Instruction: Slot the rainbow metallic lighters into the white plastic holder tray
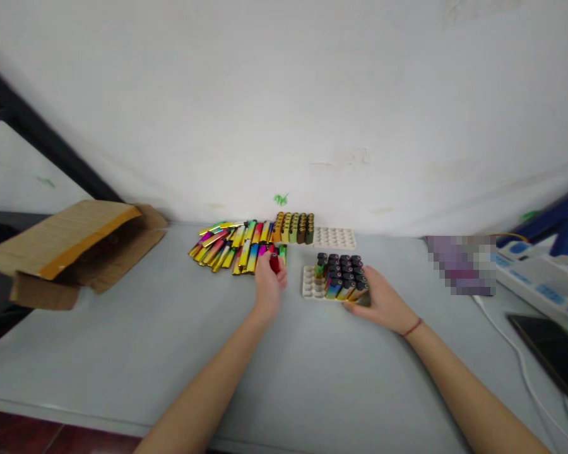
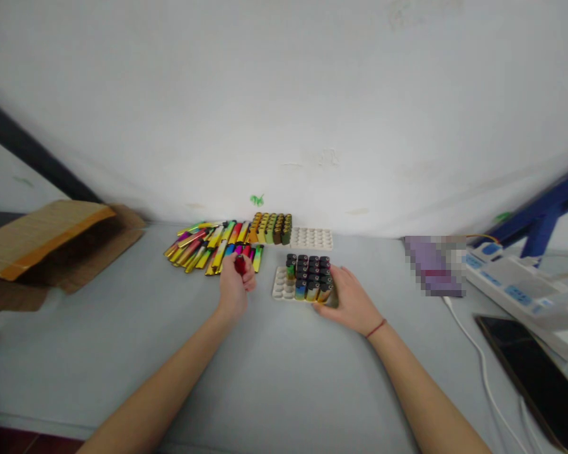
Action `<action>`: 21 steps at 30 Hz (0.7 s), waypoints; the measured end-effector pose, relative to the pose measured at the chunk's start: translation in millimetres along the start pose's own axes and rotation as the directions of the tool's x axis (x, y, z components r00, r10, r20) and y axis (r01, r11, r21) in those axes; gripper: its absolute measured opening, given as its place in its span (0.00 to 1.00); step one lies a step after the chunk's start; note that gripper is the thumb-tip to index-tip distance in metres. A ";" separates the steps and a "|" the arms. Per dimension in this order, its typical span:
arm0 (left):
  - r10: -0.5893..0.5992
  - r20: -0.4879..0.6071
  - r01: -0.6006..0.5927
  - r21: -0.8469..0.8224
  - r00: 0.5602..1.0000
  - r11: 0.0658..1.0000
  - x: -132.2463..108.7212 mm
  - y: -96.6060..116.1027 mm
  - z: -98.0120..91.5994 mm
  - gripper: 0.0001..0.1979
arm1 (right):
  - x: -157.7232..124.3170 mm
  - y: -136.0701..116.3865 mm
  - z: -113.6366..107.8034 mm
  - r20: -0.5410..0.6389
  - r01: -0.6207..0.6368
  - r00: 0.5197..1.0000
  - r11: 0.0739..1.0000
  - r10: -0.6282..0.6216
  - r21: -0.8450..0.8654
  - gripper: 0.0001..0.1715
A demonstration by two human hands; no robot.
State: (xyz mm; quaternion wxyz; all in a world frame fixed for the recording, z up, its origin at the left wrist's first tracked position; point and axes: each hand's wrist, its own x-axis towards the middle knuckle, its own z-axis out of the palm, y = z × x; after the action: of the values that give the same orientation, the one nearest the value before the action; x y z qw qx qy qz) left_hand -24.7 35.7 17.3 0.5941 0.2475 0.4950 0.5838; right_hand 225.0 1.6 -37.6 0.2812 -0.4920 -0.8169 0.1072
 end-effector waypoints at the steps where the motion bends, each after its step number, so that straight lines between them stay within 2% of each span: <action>1: -0.001 -0.005 0.001 0.002 1.000 1.000 -0.2 -0.2 0.1 0.21 | 0.1 -0.4 -0.4 0.003 0.001 1.000 1.000 -0.001 0.001 0.40; 7: 0.042 0.029 -0.043 0.022 0.999 0.999 -0.2 -6.2 -0.8 0.20 | 2.1 -2.8 -2.1 0.031 -0.002 1.000 1.000 0.002 0.002 0.39; 10: 0.127 0.080 -0.134 0.087 0.989 0.987 -0.9 -11.8 -0.9 0.24 | 2.1 -2.9 -1.9 0.032 -0.013 0.999 1.000 0.012 0.003 0.39; 12: 0.211 0.148 -0.232 0.145 0.966 0.962 -2.5 -15.7 -1.0 0.24 | 1.8 -2.8 -2.0 0.031 -0.019 0.999 1.000 0.019 0.001 0.39; 14: 0.315 0.241 -0.364 0.196 0.918 0.910 -4.8 -19.1 -1.7 0.19 | 1.6 -2.9 -2.4 0.039 -0.020 0.999 1.000 0.020 0.005 0.39; 16: 0.411 0.343 -0.501 0.240 0.845 0.831 -6.5 -21.5 -3.2 0.14 | 1.6 -3.0 -2.7 0.039 -0.014 0.999 1.000 0.013 0.015 0.38; 18: 0.478 0.431 -0.620 0.297 0.766 0.726 -6.3 -22.6 -5.4 0.12 | 1.7 -2.9 -2.6 0.026 -0.004 1.000 1.000 0.004 0.018 0.39; 21: 0.562 0.504 -0.753 0.395 0.656 0.526 -2.2 -22.1 -9.3 0.13 | 1.8 -2.3 -1.7 0.018 0.003 1.000 1.000 -0.003 0.012 0.40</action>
State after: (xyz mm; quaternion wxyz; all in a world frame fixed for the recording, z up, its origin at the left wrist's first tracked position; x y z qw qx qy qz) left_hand -22.5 26.7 -4.9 0.2908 0.6737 0.4116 0.5405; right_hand 223.6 1.8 -34.6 0.2768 -0.4881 -0.8196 0.1159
